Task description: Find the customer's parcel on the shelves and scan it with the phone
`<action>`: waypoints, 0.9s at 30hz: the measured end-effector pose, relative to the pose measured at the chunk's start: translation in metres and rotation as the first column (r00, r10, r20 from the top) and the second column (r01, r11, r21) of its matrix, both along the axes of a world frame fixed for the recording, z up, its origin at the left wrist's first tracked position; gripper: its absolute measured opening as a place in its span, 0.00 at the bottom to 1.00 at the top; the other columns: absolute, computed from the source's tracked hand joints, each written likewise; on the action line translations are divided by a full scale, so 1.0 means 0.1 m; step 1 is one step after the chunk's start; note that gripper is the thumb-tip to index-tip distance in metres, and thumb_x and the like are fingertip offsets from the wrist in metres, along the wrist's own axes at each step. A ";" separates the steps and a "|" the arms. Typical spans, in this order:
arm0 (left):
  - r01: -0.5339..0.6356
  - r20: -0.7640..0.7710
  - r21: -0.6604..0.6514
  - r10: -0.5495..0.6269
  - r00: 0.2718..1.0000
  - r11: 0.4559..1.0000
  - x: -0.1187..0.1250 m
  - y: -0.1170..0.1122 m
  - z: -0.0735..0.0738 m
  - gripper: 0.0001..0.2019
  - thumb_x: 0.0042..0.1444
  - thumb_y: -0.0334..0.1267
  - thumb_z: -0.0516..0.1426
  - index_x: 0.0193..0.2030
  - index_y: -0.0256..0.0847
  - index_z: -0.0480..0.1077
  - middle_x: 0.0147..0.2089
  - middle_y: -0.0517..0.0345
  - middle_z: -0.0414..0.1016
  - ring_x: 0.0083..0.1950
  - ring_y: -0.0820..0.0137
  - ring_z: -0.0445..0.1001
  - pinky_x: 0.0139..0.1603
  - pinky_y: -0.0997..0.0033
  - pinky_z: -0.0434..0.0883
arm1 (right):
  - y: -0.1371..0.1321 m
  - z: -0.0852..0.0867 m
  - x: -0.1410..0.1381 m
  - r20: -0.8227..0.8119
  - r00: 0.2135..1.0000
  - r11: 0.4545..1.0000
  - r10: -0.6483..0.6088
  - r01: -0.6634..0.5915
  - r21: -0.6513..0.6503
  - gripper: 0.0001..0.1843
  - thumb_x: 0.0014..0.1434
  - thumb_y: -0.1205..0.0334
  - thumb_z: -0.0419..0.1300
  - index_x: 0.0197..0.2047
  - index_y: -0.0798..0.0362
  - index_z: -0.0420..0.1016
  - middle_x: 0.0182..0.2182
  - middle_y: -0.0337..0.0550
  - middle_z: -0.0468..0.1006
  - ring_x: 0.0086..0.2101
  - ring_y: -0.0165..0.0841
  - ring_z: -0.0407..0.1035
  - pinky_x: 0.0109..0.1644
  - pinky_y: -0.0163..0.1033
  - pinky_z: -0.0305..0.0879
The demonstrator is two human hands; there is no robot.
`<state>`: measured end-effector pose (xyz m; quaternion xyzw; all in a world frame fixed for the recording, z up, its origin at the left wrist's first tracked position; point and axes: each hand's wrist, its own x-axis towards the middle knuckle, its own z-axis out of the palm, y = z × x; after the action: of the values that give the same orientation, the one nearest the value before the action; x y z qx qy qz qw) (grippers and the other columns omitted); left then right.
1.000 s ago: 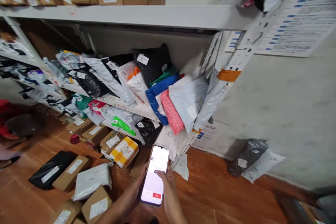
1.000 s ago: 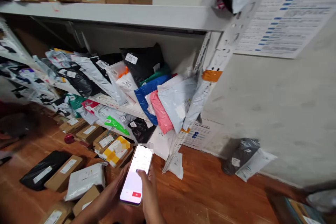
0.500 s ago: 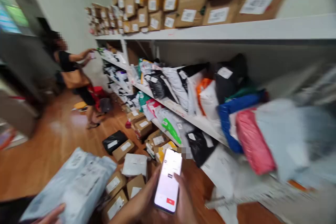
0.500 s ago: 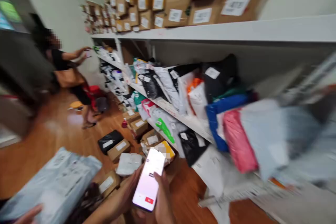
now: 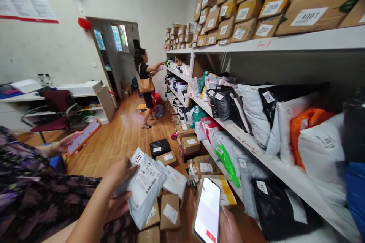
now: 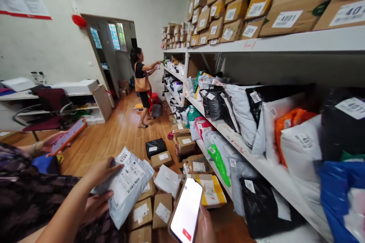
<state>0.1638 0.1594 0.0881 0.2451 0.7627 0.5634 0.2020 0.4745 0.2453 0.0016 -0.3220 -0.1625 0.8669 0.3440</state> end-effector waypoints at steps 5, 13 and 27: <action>0.079 0.152 0.012 -0.080 0.985 0.997 0.20 -0.10 -0.05 0.16 0.38 0.42 0.66 0.33 0.37 0.72 0.31 0.53 0.77 0.33 0.61 0.75 0.31 0.68 0.71 | 0.05 0.05 0.03 0.101 0.992 0.997 -0.070 0.071 -0.012 0.32 0.36 0.50 0.70 0.45 0.52 0.70 0.34 0.45 0.83 0.39 0.46 0.74 0.49 0.52 0.65; -0.114 0.402 0.305 -0.019 0.916 0.945 0.95 0.10 -0.12 0.27 0.43 0.48 0.64 0.51 0.49 0.64 0.44 0.59 0.76 0.42 0.67 0.75 0.39 0.73 0.73 | 0.28 -0.07 0.15 0.212 0.970 0.991 -0.120 0.129 -0.028 0.28 0.38 0.48 0.69 0.40 0.55 0.70 0.27 0.42 0.82 0.31 0.41 0.74 0.39 0.45 0.68; -0.207 0.576 0.165 0.077 0.814 0.964 1.49 -0.08 -0.55 0.27 0.37 0.48 0.67 0.45 0.47 0.65 0.38 0.59 0.78 0.41 0.63 0.77 0.35 0.72 0.74 | 0.35 -0.36 0.24 0.158 0.987 0.999 0.037 -0.043 0.034 0.23 0.39 0.57 0.70 0.39 0.55 0.73 0.28 0.42 0.81 0.28 0.38 0.73 0.37 0.42 0.66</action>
<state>0.3124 0.1512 0.0326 0.0301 0.6177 0.7049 0.3474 0.4985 0.2807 -0.0343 -0.3796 -0.2117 0.8423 0.3187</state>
